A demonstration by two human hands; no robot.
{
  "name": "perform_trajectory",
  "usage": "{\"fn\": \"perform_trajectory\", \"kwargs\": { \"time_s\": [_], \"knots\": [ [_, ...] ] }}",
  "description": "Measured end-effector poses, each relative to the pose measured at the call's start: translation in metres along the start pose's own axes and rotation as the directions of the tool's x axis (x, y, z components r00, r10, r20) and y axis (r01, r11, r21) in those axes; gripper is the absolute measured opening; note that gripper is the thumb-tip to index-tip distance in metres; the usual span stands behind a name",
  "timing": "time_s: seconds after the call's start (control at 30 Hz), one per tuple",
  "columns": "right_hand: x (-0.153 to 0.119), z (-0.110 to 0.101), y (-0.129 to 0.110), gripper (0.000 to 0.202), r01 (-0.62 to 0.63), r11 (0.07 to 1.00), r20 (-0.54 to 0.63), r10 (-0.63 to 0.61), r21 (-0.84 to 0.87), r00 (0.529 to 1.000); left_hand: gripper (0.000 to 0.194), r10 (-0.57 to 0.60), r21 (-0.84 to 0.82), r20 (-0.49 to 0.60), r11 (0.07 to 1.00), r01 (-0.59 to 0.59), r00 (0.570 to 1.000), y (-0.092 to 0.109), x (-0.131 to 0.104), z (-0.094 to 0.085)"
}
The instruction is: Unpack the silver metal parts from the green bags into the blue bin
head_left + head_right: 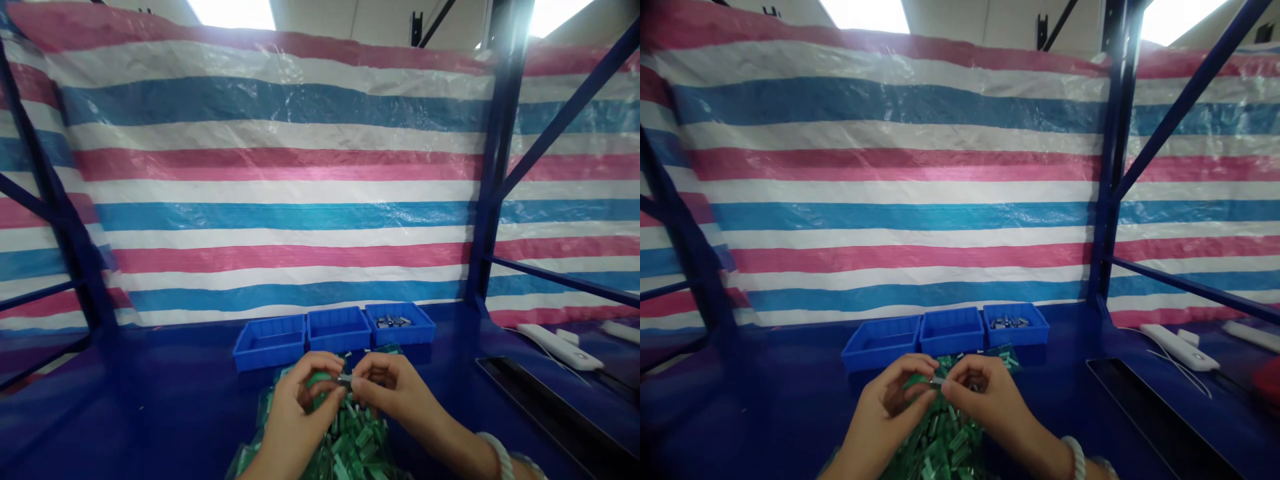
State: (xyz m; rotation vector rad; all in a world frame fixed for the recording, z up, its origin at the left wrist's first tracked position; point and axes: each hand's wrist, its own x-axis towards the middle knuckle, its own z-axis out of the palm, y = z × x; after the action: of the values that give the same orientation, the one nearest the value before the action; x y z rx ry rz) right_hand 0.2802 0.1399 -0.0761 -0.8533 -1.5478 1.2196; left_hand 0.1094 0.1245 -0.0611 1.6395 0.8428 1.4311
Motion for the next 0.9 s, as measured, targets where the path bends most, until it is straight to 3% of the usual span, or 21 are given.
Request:
{"fn": "perform_trajectory", "kwargs": {
  "time_s": [0.1, 0.23, 0.33, 0.5, 0.6, 0.7, 0.9],
  "knots": [
    [-0.002, 0.0, -0.002, 0.013, 0.096, 0.993, -0.113, -0.103, -0.066, 0.988, 0.012, -0.083, 0.007, -0.039, 0.997, 0.083, 0.996, -0.001, 0.0, -0.001],
    [-0.005, 0.001, -0.006, 0.01, 0.201, 0.971, -0.134, -0.218, -0.132, 0.967, 0.015, -0.17, 0.06, -0.013, 0.983, 0.171, 0.985, -0.002, 0.001, -0.004],
    [-0.007, 0.002, -0.01, 0.011, 0.334, 0.919, -0.125, -0.364, -0.209, 0.923, 0.018, -0.231, 0.01, 0.052, 0.973, 0.23, 0.972, -0.004, 0.0, -0.003],
    [-0.01, 0.004, -0.012, 0.018, 0.507, 0.815, -0.018, -0.533, -0.281, 0.846, 0.038, -0.3, -0.235, 0.249, 0.904, 0.358, 0.921, -0.008, -0.003, 0.001],
    [-0.01, 0.004, -0.011, 0.019, 0.553, 0.79, 0.073, -0.555, -0.266, 0.829, 0.05, -0.248, -0.369, 0.367, 0.846, 0.385, 0.897, -0.014, -0.005, 0.002],
    [-0.007, 0.0, -0.01, 0.019, 0.579, 0.771, 0.103, -0.575, -0.264, 0.812, 0.058, -0.208, -0.415, 0.401, 0.827, 0.379, 0.892, -0.018, -0.004, 0.0],
    [0.013, -0.038, -0.013, 0.015, 0.495, 0.753, -0.052, -0.569, -0.433, 0.821, 0.058, -0.186, -0.395, 0.322, 0.864, 0.311, 0.928, -0.018, 0.002, -0.008]
  ]
}}
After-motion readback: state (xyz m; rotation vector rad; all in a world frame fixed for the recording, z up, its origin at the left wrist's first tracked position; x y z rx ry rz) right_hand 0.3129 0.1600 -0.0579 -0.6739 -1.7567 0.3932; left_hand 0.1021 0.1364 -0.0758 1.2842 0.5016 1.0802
